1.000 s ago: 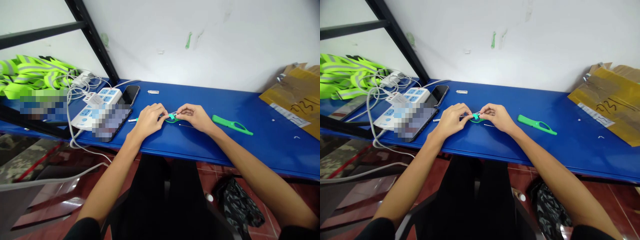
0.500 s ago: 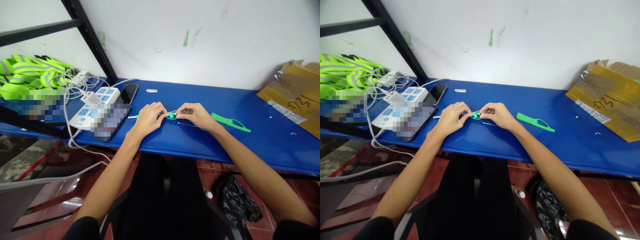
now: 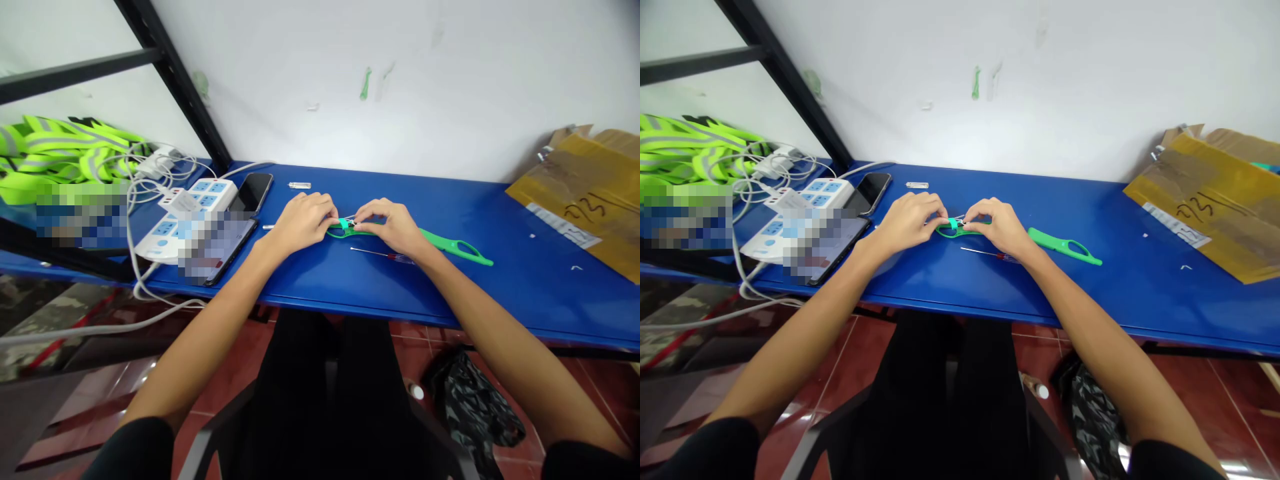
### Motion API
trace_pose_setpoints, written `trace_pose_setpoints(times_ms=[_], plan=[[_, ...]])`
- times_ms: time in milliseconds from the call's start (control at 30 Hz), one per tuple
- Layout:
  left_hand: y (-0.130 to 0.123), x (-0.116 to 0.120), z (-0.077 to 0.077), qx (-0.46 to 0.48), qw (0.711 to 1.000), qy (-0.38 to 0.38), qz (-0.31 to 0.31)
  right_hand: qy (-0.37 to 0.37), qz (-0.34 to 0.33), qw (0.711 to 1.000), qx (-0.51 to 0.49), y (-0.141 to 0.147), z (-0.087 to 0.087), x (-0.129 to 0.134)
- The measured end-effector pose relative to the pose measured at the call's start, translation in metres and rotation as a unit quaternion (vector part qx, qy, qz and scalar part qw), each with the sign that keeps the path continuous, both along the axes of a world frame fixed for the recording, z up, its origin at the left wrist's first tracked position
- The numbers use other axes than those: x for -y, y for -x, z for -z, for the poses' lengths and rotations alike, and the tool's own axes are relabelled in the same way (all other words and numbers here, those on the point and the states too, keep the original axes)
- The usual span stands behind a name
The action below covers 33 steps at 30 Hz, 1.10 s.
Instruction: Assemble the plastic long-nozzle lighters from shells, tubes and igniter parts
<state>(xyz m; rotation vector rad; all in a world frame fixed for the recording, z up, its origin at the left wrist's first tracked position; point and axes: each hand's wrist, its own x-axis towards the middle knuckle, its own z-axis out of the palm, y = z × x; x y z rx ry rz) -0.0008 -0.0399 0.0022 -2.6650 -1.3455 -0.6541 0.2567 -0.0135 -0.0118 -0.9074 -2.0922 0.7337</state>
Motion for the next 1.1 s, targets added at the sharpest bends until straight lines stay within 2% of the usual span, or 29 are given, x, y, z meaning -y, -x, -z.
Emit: trace_pose_setpoints(times_ms=[200,400,567,700,1100], plan=[[-0.001,-0.012,0.007,-0.002,1.000,0.014,0.017,0.028,0.005,1.000,-0.001,-0.002,0.009,-0.005],[0.005,-0.010,0.012,0.042,0.999,0.030,0.009,0.036,0.014,0.999,0.005,0.001,0.012,-0.001],[0.008,-0.010,0.014,0.048,0.999,0.014,0.011,0.024,0.017,0.999,0.025,0.003,0.014,0.001],[0.009,-0.016,0.018,0.054,0.998,0.010,0.033,0.025,0.010,0.999,0.041,0.002,0.013,0.000],[0.007,-0.019,0.025,0.076,0.996,0.046,0.031,0.078,-0.022,0.995,0.053,-0.002,0.003,0.001]])
